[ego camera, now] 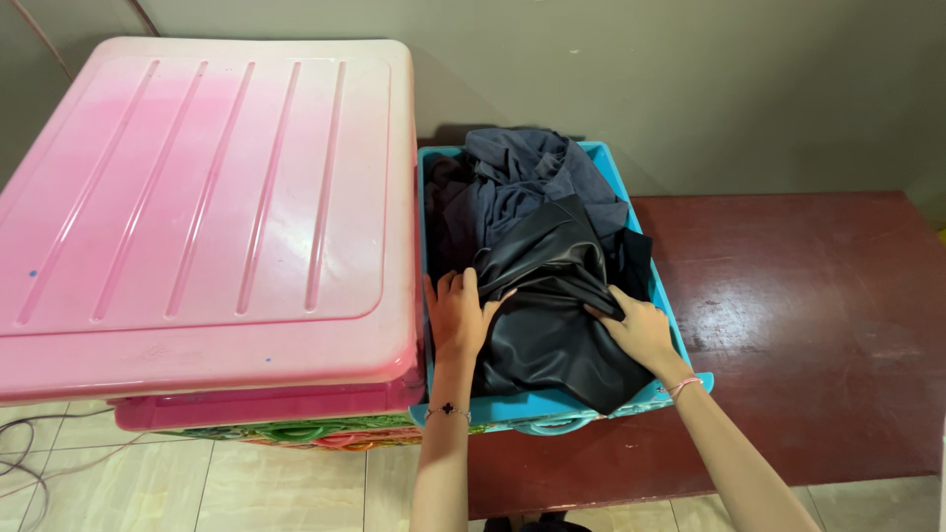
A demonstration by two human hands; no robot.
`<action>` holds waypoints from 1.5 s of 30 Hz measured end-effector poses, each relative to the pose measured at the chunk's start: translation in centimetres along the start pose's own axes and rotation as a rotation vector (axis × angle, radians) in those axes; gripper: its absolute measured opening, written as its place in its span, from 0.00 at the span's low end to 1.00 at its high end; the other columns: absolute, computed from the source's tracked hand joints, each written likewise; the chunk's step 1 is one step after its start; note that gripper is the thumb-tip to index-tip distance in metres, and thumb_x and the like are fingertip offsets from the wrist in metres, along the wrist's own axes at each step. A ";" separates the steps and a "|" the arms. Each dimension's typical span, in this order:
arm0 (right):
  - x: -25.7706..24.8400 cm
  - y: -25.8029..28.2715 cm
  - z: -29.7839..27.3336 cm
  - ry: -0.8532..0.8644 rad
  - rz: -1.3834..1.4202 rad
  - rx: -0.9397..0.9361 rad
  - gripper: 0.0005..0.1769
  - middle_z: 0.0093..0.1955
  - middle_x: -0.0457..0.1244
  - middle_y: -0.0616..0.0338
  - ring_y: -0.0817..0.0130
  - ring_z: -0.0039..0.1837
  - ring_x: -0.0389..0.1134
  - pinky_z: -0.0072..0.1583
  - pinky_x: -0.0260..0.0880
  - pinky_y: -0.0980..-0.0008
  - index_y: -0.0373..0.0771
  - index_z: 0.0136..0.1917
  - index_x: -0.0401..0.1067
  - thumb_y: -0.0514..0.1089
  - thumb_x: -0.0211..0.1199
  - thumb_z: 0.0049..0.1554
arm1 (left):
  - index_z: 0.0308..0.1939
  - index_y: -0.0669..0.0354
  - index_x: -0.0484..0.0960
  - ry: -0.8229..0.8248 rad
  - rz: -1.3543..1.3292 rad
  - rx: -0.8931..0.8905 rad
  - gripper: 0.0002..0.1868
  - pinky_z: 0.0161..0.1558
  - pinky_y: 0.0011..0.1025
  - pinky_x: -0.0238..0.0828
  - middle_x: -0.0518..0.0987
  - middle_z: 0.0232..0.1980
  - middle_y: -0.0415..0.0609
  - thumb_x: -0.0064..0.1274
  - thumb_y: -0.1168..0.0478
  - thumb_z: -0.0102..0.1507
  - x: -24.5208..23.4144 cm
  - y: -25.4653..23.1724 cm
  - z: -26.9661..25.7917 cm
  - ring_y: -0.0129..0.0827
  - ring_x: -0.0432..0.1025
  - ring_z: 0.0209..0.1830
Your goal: The person opens a drawer, removes a black leather jacket, and lays it on a table. They smooth the jacket, then retrieve a white hanger from a nearby clothing rack and place the jacket on the hanger.
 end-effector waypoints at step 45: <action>-31.7 -31.2 -0.8 -0.402 -0.002 0.161 0.19 0.33 0.66 0.48 0.51 0.36 0.68 0.41 0.65 0.58 0.43 0.52 0.80 0.59 0.68 0.60 | 0.23 0.50 0.68 -0.275 0.204 0.421 0.30 0.28 0.33 0.68 0.70 0.16 0.40 0.54 0.32 0.63 13.1 -46.6 6.2 0.33 0.69 0.25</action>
Point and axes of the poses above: each hand's wrist, its own z-axis towards the middle knuckle, its own x-axis out of the palm, y = z × x, the point moved 4 cm from there along z, towards the middle knuckle
